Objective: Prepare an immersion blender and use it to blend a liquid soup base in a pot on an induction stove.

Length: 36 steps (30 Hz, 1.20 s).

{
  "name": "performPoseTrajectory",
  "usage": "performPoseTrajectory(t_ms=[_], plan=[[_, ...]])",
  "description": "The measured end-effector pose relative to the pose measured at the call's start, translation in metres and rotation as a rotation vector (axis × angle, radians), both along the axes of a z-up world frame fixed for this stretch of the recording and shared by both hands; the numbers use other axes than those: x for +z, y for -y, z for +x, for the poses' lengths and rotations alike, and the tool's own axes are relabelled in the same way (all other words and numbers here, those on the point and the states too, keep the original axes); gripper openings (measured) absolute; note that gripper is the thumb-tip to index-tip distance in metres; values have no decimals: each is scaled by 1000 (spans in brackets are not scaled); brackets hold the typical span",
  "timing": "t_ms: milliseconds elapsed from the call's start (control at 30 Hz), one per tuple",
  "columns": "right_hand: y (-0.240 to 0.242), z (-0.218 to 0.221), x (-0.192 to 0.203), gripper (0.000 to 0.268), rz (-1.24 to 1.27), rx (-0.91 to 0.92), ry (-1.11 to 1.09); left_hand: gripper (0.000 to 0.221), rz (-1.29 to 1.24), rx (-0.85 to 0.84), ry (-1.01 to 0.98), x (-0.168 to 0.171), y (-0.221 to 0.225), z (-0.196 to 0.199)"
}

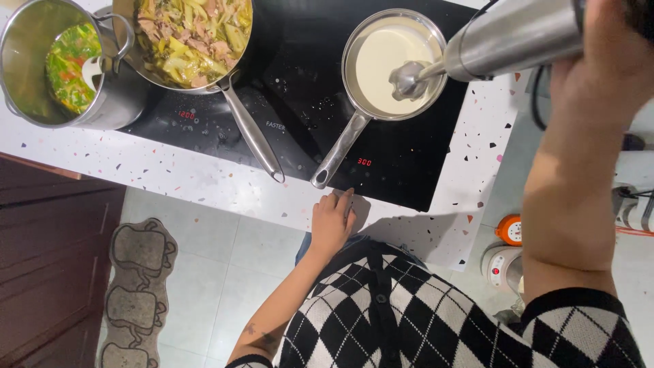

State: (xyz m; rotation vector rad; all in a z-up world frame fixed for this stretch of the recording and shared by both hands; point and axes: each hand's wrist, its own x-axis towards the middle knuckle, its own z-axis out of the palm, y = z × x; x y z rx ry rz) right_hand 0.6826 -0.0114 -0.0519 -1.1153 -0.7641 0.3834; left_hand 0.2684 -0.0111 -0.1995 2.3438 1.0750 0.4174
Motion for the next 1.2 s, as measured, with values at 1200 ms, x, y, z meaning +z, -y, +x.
performPoseTrajectory(t_ms=[1200], plan=[[-120,-39,25,48,136,0,395,37,-117,-113,330,75,-11,17]])
